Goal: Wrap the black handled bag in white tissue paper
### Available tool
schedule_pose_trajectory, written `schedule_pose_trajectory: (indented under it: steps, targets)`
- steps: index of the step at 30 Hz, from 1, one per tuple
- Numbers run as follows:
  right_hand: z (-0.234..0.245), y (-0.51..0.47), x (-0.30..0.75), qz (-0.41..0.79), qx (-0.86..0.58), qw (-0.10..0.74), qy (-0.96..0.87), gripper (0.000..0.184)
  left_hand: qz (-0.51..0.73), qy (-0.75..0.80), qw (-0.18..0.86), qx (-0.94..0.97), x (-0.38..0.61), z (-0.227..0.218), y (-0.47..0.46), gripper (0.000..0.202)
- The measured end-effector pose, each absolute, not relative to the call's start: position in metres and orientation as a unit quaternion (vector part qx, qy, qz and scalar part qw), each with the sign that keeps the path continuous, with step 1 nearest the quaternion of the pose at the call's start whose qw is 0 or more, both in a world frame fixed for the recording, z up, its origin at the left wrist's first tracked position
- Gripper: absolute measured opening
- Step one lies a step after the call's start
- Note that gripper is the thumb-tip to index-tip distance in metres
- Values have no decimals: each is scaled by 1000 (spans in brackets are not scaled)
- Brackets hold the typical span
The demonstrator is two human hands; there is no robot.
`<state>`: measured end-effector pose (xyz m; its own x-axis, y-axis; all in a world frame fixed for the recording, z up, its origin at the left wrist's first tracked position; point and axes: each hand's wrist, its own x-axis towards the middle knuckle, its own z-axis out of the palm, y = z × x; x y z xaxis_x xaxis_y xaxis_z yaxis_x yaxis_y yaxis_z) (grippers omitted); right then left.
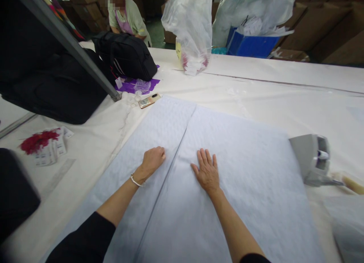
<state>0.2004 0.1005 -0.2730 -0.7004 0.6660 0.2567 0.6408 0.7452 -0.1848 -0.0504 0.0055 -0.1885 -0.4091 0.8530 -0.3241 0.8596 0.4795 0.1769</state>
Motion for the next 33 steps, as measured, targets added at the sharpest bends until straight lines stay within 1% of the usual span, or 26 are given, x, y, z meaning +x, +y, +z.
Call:
schedule_pose_trajectory:
  steps: [9,14,16,18,21,23,27,33]
  targets:
    - [-269,100,200,44,-355,155,-921,67,120,851,249,447,-75,-188,-9,16]
    - [-269,99,200,51,-357,149,-921,68,325,807,322,374,-83,-191,-25,19]
    - [-269,99,200,53,-359,147,-920,68,361,792,339,358,-78,-193,-25,19]
    - [-269,99,199,50,-360,146,-920,67,360,788,341,364,-70,-195,-22,17]
    - [-268,100,199,45,-358,148,-921,66,332,792,314,405,-55,-201,-17,12]
    - [-269,100,200,44,-356,149,-921,67,288,799,282,446,-45,-204,-15,10]
    - [-269,100,200,38,-356,147,-922,66,185,809,211,516,-28,-205,-12,13]
    - [-268,100,200,37,-358,141,-922,64,104,813,149,553,-16,-209,-8,14]
